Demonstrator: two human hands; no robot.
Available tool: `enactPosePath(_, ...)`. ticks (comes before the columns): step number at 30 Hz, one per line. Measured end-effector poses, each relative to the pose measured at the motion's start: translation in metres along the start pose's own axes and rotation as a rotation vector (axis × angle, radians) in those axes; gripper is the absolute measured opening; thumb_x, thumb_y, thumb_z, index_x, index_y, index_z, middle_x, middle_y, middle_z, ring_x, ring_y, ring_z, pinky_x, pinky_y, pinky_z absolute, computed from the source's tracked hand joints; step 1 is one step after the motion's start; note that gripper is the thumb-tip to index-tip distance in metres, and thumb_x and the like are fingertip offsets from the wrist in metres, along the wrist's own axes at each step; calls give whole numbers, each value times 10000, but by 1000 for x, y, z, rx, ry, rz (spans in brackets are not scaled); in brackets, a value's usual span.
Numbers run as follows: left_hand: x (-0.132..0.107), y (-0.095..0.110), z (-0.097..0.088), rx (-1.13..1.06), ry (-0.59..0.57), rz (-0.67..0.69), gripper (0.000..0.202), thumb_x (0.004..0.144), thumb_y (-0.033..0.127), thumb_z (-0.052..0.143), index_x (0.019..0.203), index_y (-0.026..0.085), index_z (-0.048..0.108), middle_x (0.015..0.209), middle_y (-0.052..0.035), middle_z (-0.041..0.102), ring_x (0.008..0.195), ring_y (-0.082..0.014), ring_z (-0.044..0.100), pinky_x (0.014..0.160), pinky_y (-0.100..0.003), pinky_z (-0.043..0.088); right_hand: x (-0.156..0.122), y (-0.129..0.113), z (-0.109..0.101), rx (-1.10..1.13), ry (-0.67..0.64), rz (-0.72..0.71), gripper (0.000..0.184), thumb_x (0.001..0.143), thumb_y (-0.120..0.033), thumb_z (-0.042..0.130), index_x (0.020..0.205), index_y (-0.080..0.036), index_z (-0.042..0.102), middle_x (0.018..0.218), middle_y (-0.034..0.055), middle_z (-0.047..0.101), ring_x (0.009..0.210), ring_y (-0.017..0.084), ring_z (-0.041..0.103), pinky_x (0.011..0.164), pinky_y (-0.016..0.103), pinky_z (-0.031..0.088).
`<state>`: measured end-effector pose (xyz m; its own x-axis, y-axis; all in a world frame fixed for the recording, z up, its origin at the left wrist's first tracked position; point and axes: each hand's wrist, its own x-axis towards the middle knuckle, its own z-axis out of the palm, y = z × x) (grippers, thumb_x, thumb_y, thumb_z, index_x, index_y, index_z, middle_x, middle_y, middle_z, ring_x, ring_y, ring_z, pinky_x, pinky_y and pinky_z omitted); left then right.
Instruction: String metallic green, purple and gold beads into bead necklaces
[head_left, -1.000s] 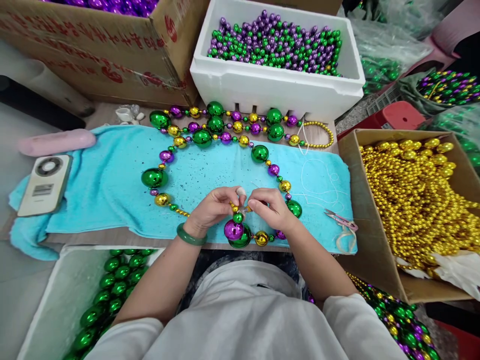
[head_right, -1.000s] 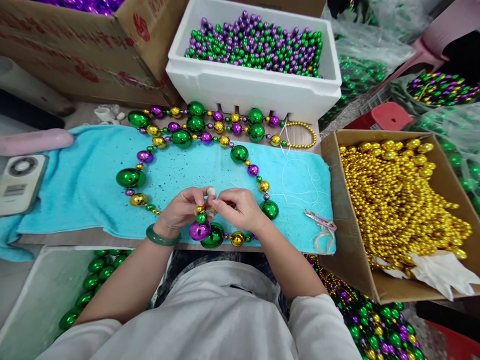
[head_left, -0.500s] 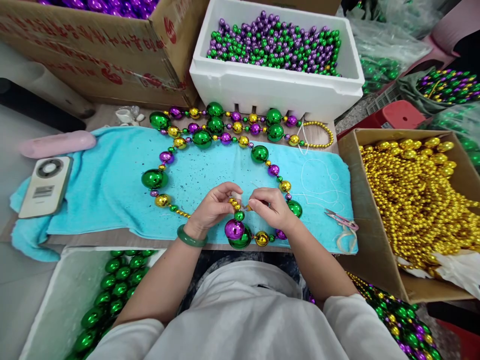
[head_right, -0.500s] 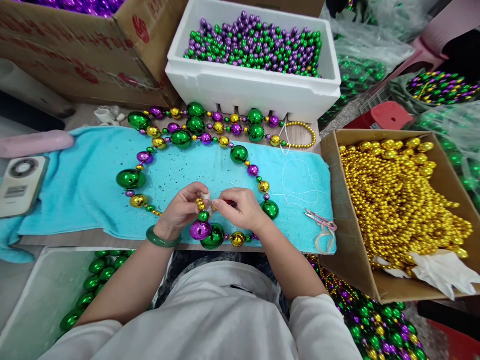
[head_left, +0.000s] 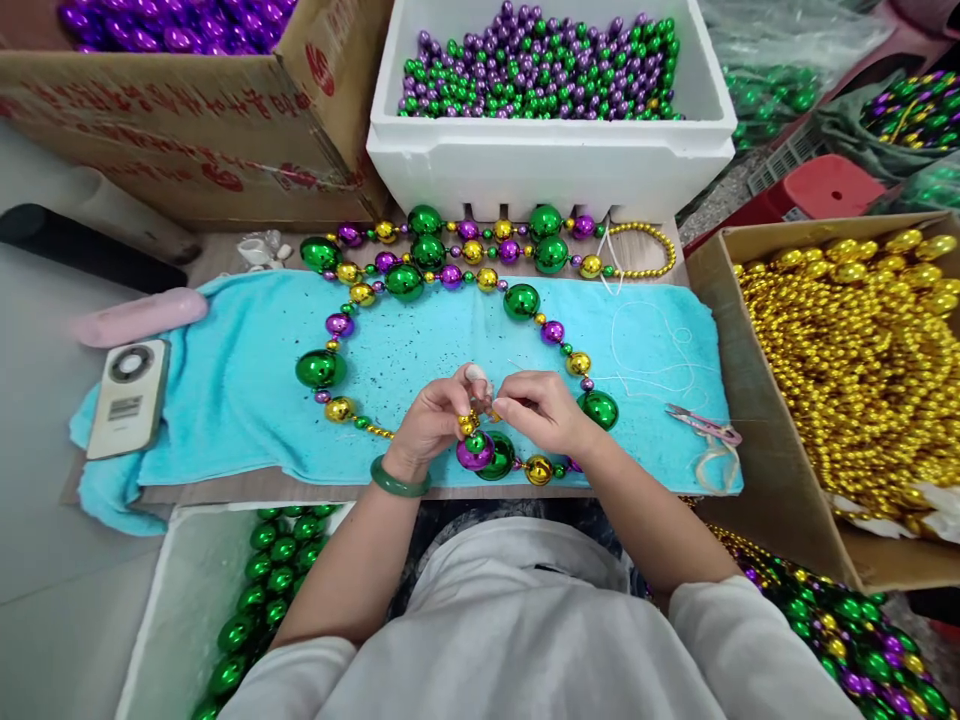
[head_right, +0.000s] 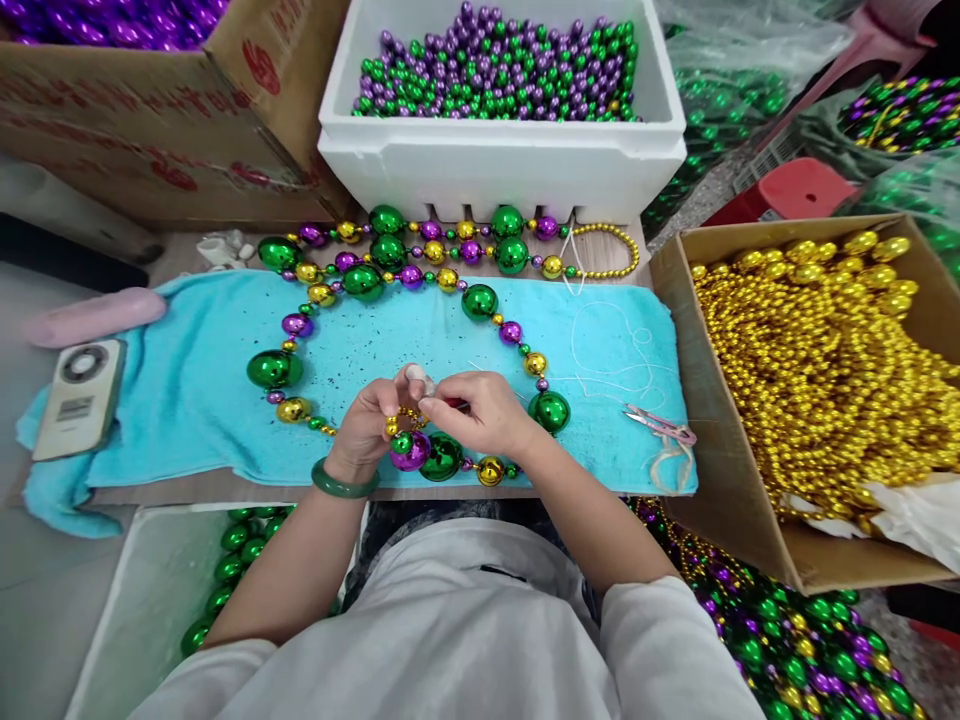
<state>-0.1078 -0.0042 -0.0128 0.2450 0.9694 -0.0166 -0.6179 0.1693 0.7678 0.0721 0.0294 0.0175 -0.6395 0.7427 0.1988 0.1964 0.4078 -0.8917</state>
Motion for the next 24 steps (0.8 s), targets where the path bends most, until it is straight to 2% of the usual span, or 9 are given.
enactPosePath(5, 1, 0, 0, 30, 16, 6, 292, 501, 262, 928, 538, 199, 645, 835, -11, 548, 857, -147, 565, 846, -309, 482, 1, 0, 1, 2, 3, -58, 404, 940, -419, 447, 626, -180, 533, 566, -7, 476, 558, 109, 417, 580, 268, 299)
enactPosePath(10, 1, 1, 1, 48, 26, -11, 323, 479, 275, 935, 520, 188, 626, 831, -17, 543, 867, -158, 557, 816, -307, 481, 3, -1, 0, -24, -30, -60, 395, 926, -406, 448, 603, -185, 499, 560, -6, 460, 553, 108, 403, 580, 271, 297)
enactPosePath(24, 3, 0, -1, 37, -45, 26, 263, 523, 205, 913, 565, 191, 655, 822, -8, 539, 844, -133, 556, 795, -277, 485, 4, -3, -1, -43, -38, -106, 387, 928, -400, 443, 611, -184, 485, 562, -12, 452, 551, 107, 407, 585, 260, 313)
